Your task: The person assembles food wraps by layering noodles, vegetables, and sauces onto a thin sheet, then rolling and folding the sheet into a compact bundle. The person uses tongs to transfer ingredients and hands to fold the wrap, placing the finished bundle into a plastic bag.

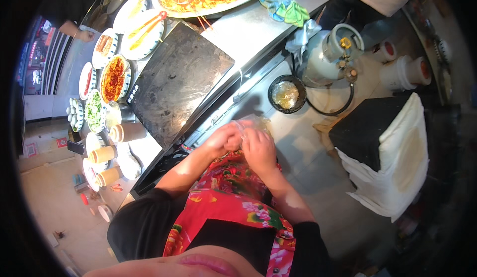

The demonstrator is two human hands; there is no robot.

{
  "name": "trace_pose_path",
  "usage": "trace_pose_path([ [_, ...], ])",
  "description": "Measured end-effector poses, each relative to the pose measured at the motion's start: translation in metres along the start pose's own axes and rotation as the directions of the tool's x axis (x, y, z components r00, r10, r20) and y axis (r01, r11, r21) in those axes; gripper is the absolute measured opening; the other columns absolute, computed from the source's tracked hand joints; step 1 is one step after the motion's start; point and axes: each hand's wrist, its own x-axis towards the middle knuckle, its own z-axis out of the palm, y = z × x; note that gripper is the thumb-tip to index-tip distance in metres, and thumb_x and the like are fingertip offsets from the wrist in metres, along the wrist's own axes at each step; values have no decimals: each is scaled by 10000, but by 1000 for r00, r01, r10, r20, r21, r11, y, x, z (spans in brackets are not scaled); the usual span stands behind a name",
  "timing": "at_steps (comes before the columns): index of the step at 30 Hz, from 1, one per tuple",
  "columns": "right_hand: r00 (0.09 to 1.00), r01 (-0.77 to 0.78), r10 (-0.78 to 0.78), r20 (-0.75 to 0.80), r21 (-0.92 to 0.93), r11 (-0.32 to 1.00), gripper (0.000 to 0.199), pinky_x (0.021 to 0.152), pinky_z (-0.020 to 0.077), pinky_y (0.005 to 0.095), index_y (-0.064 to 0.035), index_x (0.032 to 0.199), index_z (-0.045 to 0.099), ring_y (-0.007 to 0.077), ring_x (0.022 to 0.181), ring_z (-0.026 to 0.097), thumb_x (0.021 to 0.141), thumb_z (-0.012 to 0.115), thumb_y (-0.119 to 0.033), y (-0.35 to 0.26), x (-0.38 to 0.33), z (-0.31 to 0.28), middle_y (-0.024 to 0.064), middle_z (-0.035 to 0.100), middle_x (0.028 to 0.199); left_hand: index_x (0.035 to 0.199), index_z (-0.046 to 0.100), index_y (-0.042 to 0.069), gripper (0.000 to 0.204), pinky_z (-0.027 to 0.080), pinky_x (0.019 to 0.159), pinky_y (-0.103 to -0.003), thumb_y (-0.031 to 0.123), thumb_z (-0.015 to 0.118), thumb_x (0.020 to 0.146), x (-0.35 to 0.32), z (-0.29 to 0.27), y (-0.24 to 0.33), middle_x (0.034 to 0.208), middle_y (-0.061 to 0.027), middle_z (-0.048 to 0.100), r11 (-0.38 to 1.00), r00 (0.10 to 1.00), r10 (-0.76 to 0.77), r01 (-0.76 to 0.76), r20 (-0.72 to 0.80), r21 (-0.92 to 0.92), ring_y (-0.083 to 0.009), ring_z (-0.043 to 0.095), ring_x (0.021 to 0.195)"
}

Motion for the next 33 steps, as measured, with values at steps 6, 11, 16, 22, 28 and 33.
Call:
trace_pose_path([
  [6,974,175,-201,-103,-220,960,144,780,423,399,-94,940,729,262,874,580,796,739,-94,-34,-2,-51,44,617,890,1351,526,10,402,515,937,-370,40,564,953,16,42,-23,1187,-147,636,918,927,322,-355,194,176,-229,631,1109],
  [11,958,230,-267,-107,-273,934,157,810,430,424,-93,943,716,270,917,584,788,695,-84,-36,2,-90,50,618,959,1145,642,10,252,498,941,-388,67,624,900,27,74,-1,1163,-181,665,431,733,445,-679,515,594,-310,640,1103],
  [16,922,207,-292,-255,-314,927,231,829,415,434,-59,1034,663,288,947,579,824,736,-125,-24,6,-150,67,623,1026,1462,422,166,606,472,1009,-421,515,570,989,64,128,43,1426,-134,491,945,898,314,-327,308,-9,-287,532,1262],
  [22,874,359,-405,-268,-204,911,197,718,486,455,-45,1018,625,348,820,603,835,695,-28,17,18,-206,128,619,920,1638,33,285,835,268,1190,-532,733,297,984,84,229,87,1686,-76,156,901,796,408,-273,446,-337,-354,271,1499],
  [28,856,499,-496,-148,-20,867,189,776,528,431,-24,1014,658,343,859,638,830,701,-8,55,19,-241,134,651,974,1555,317,116,720,302,1179,-537,575,455,1018,148,273,101,1580,-171,370,770,798,531,-314,285,-555,-359,384,1438],
  [33,922,384,-376,-87,303,872,198,804,531,406,-54,1080,676,310,927,649,884,653,-65,100,-1,-236,122,657,1018,1268,587,3,371,478,1056,-464,252,612,995,172,238,125,1202,-138,652,656,799,544,-215,256,-723,-288,596,1203],
])
